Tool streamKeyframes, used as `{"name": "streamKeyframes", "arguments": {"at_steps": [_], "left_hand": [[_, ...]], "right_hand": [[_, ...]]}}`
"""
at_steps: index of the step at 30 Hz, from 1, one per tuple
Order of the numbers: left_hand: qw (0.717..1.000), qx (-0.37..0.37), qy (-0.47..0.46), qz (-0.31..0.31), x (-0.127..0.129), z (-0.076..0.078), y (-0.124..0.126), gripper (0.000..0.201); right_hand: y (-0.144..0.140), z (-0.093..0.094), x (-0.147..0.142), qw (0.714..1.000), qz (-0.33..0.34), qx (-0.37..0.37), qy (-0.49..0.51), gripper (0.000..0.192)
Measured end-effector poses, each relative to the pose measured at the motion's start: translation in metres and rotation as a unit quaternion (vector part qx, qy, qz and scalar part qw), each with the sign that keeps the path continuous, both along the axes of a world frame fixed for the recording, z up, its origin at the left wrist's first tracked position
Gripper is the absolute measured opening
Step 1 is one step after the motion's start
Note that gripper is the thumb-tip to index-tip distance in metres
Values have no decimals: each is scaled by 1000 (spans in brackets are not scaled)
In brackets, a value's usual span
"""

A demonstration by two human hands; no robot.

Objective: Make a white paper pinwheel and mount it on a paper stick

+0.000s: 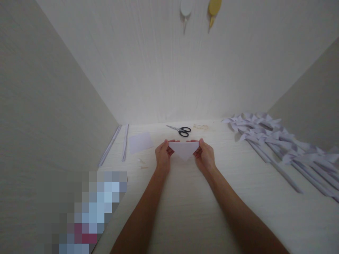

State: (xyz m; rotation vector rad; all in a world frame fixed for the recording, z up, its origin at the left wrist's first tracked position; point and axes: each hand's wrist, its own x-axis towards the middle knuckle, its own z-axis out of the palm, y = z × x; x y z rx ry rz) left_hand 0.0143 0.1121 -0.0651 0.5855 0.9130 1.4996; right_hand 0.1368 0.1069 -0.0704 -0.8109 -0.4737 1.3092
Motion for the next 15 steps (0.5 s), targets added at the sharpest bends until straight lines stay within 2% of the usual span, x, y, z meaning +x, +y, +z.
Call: {"name": "streamKeyframes", "arguments": {"at_steps": [15], "left_hand": [[998, 6, 11, 60, 5, -1, -2, 25]], "right_hand": [[-2, -1, -2, 1000, 17, -8, 9, 28]]}}
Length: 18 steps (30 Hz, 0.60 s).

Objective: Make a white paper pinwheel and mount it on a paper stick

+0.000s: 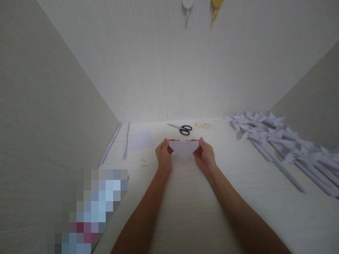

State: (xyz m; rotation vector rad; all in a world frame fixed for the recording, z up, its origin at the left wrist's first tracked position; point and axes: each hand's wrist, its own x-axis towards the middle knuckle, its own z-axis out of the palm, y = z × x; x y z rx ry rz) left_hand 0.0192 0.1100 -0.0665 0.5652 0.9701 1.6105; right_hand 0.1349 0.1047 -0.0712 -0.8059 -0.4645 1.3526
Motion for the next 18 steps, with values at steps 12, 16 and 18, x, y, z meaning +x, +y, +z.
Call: {"name": "streamKeyframes", "arguments": {"at_steps": [12, 16, 18], "left_hand": [[991, -25, -106, -75, 0, 0, 1, 20], [984, -39, -132, -111, 2, 4, -4, 20], [980, -44, -140, -131, 3, 5, -5, 20]], "right_hand": [[-2, 6, -1, 999, 47, 5, 25, 28], [-4, 8, -1, 997, 66, 4, 29, 29], [-5, 8, -1, 997, 70, 0, 33, 30]]}}
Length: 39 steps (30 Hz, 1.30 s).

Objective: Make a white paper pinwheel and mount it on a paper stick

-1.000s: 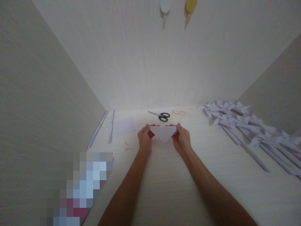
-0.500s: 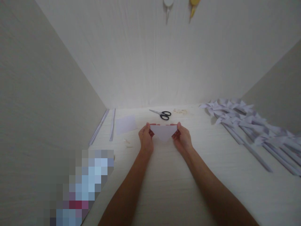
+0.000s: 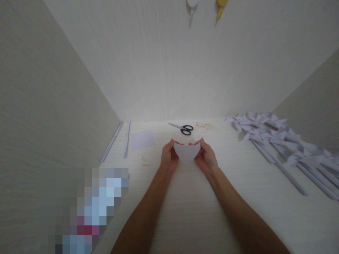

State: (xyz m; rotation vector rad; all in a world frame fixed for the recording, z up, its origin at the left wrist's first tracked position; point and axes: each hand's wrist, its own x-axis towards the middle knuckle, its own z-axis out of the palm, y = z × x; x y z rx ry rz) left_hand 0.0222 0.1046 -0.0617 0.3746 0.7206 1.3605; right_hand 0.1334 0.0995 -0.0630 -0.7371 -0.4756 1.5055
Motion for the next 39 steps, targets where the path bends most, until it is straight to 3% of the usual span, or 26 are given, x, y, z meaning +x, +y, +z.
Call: {"name": "streamKeyframes", "arguments": {"at_steps": [4, 7, 10, 17, 27, 34, 39], "left_hand": [[999, -4, -24, -29, -1, -1, 2, 20], [1000, -5, -8, 23, -4, -4, 7, 21], [996, 35, 51, 61, -5, -7, 9, 22], [995, 49, 83, 31, 4, -6, 5, 25], [999, 41, 17, 30, 3, -7, 4, 24], [1000, -1, -11, 21, 11, -4, 2, 21], [999, 16, 38, 11, 11, -4, 1, 20]], "right_hand": [[0, -1, -4, 1000, -3, 6, -10, 28], [2, -5, -5, 999, -9, 13, -39, 26], [5, -9, -5, 997, -56, 14, -49, 26], [6, -12, -4, 992, -115, 12, -46, 25], [4, -9, -7, 996, -82, 10, -39, 26], [4, -8, -7, 996, -88, 9, -34, 25], [6, -11, -5, 988, -148, -2, -48, 23]]}}
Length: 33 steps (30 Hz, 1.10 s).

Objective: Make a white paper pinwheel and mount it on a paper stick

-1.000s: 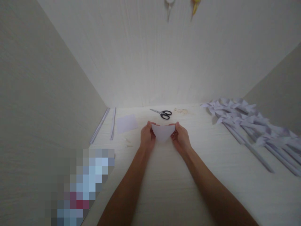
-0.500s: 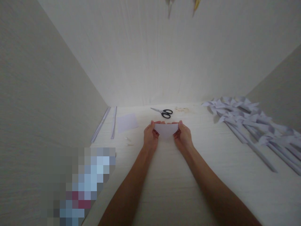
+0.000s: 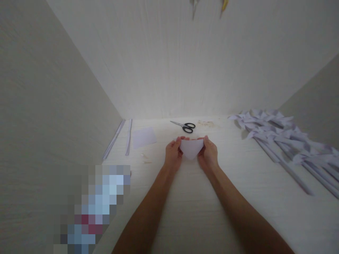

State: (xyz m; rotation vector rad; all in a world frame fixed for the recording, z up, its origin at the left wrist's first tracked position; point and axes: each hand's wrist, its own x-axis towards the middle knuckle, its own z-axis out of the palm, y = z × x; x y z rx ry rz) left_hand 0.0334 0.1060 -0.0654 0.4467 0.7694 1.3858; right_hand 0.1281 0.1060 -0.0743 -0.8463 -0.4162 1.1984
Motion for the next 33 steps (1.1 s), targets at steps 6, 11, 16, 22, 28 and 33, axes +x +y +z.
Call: {"name": "streamKeyframes", "arguments": {"at_steps": [6, 11, 16, 22, 28, 33], "left_hand": [[993, 26, 111, 13, 4, -3, -2, 22], [987, 33, 141, 73, 4, -7, -1, 20], [986, 34, 149, 67, 4, -6, -2, 20], [986, 44, 145, 72, 3, -8, -1, 21], [986, 42, 148, 71, 2, -9, 1, 24], [987, 39, 144, 62, 1, -10, 2, 23]], "right_hand": [[-2, 2, -1, 999, -5, 14, -34, 26], [-5, 5, -5, 998, 51, 20, -12, 17], [-6, 3, -6, 999, 33, 19, -19, 15], [-4, 4, -4, 998, 54, 25, 14, 11], [-5, 4, -3, 996, 65, 38, 40, 15], [-4, 3, 1, 992, 101, 45, 61, 26]]}}
